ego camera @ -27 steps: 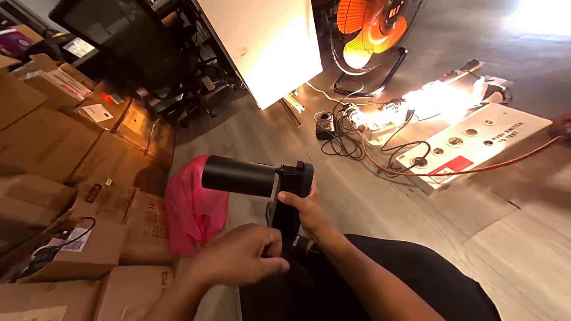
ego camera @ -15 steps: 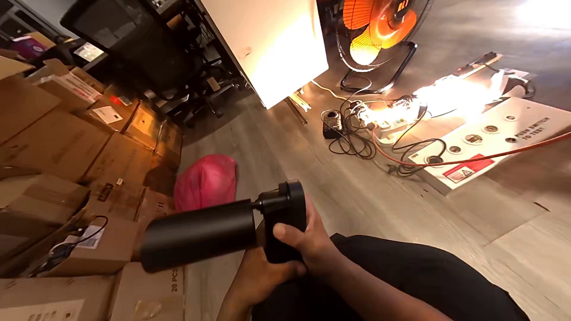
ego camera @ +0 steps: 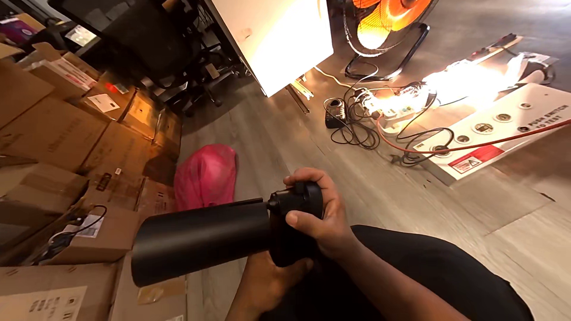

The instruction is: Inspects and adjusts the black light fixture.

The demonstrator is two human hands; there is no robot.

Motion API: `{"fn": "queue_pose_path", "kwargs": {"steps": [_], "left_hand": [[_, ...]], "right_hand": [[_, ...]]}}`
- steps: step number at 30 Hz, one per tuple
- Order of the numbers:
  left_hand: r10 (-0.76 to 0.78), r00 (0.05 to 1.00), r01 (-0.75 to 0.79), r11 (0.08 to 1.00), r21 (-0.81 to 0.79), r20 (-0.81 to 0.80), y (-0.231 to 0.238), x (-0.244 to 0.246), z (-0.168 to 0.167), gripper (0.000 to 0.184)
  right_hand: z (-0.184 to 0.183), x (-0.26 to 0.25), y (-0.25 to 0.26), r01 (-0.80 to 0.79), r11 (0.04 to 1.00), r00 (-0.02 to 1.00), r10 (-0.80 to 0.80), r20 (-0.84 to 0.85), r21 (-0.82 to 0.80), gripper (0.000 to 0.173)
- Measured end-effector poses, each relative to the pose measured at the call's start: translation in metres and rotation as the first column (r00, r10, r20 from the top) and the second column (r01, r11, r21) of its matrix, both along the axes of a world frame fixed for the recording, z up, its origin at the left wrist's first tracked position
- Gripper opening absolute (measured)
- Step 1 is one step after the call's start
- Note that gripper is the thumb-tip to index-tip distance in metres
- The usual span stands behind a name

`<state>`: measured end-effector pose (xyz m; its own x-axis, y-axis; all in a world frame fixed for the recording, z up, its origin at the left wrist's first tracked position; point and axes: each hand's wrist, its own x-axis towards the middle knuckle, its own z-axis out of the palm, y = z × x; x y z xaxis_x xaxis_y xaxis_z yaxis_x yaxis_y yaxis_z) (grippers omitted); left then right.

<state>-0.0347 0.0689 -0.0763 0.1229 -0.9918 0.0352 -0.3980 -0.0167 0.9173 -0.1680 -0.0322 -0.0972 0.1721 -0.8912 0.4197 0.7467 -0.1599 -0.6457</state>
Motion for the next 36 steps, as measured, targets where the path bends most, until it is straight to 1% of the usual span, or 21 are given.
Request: {"fn": "queue_pose_path", "kwargs": {"steps": [2, 7, 13, 16, 17, 18, 19, 20, 21, 22, 23, 24, 25, 26, 27, 28, 29, 30, 32, 34, 36], "left_hand": [[0.001, 1.000, -0.002, 1.000, 0.009, 0.008, -0.001, -0.003, 0.001, 0.065], [-0.036, 0.999, 0.036, 0.999, 0.028, -0.017, -0.004, -0.007, 0.000, 0.062], [-0.048, 0.999, 0.049, 0.998, 0.034, -0.026, -0.003, -0.008, -0.001, 0.059], [-0.021, 1.000, 0.020, 0.996, 0.085, 0.002, -0.008, -0.004, -0.005, 0.062], [-0.008, 1.000, 0.008, 0.994, 0.105, -0.001, -0.013, -0.001, -0.007, 0.061], [0.007, 1.000, -0.005, 0.993, 0.115, -0.016, -0.020, 0.001, -0.007, 0.058], [0.025, 0.999, -0.022, 0.993, 0.119, -0.026, -0.028, 0.003, -0.005, 0.055], [0.040, 0.999, -0.037, 0.992, 0.122, -0.024, -0.036, 0.005, -0.003, 0.055], [0.051, 0.999, -0.049, 0.990, 0.132, -0.013, -0.043, 0.006, 0.001, 0.058], [0.053, 0.999, -0.051, 0.987, 0.154, -0.005, -0.049, 0.008, 0.004, 0.061], [0.039, 0.999, -0.036, 0.984, 0.176, -0.012, -0.055, 0.009, 0.008, 0.062], [0.002, 0.999, 0.006, 0.983, 0.185, -0.043, -0.058, 0.012, 0.010, 0.063], [-0.038, 0.995, 0.053, 0.983, 0.178, -0.088, -0.058, 0.015, 0.010, 0.066], [-0.070, 0.987, 0.092, 0.983, 0.157, -0.143, -0.056, 0.019, 0.009, 0.074], [-0.082, 0.977, 0.107, 0.987, 0.118, -0.198, -0.053, 0.022, 0.005, 0.086], [-0.090, 0.966, 0.107, 0.992, 0.060, -0.244, -0.050, 0.024, -0.001, 0.097], [-0.122, 0.956, 0.124, 0.992, -0.010, -0.266, -0.047, 0.026, -0.007, 0.101], [-0.163, 0.951, 0.146, 0.986, -0.084, -0.262, -0.044, 0.025, -0.012, 0.099], [-0.220, 0.956, 0.180, 0.962, -0.205, -0.194, -0.041, 0.021, -0.023, 0.091], [-0.219, 0.963, 0.172, 0.949, -0.264, -0.160, -0.041, 0.018, -0.028, 0.084], [-0.179, 0.969, 0.117, 0.940, -0.321, -0.170, -0.043, 0.017, -0.031, 0.063]], "right_hand": [[0.002, -0.003, 0.000, -0.016, 0.999, 1.000, 0.015, 0.021, 0.032, 0.049], [0.000, -0.007, -0.004, -0.006, 1.000, 0.997, 0.008, 0.073, -0.025, 0.042], [0.000, -0.008, -0.005, 0.001, 0.999, 0.998, 0.002, 0.056, -0.043, 0.039], [-0.007, -0.002, -0.008, 0.000, 1.000, 1.000, 0.000, 0.018, 0.010, 0.039], [-0.010, 0.002, -0.009, -0.004, 0.997, 1.000, 0.004, -0.003, 0.073, 0.045], [-0.011, 0.007, -0.010, -0.025, 0.986, 0.999, 0.029, -0.025, 0.165, 0.057], [-0.011, 0.010, -0.012, -0.067, 0.960, 0.994, 0.089, -0.069, 0.272, 0.076], [-0.011, 0.012, -0.014, -0.119, 0.922, 0.978, 0.173, -0.117, 0.369, 0.098], [-0.012, 0.016, -0.014, -0.164, 0.886, 0.959, 0.246, -0.140, 0.433, 0.104], [-0.014, 0.019, -0.012, -0.188, 0.860, 0.951, 0.280, -0.130, 0.475, 0.090], [-0.014, 0.021, -0.011, -0.197, 0.838, 0.955, 0.282, -0.094, 0.508, 0.071], [-0.014, 0.021, -0.012, -0.207, 0.816, 0.960, 0.275, -0.047, 0.540, 0.059], [-0.015, 0.020, -0.013, -0.222, 0.791, 0.964, 0.266, 0.007, 0.570, 0.054], [-0.016, 0.018, -0.016, -0.227, 0.773, 0.968, 0.245, 0.051, 0.593, 0.052], [-0.017, 0.015, -0.019, -0.213, 0.762, 0.974, 0.212, 0.074, 0.612, 0.052], [-0.017, 0.012, -0.023, -0.188, 0.754, 0.981, 0.175, 0.084, 0.629, 0.053], [-0.017, 0.010, -0.027, -0.167, 0.744, 0.986, 0.139, 0.094, 0.647, 0.054], [-0.018, 0.008, -0.031, -0.153, 0.727, 0.988, 0.111, 0.106, 0.669, 0.054], [-0.019, 0.005, -0.036, -0.149, 0.677, 0.988, 0.070, 0.138, 0.721, 0.056], [-0.019, 0.005, -0.036, -0.163, 0.642, 0.984, 0.052, 0.169, 0.749, 0.056], [-0.018, 0.004, -0.035, -0.185, 0.630, 0.979, 0.054, 0.195, 0.754, 0.054]]}}
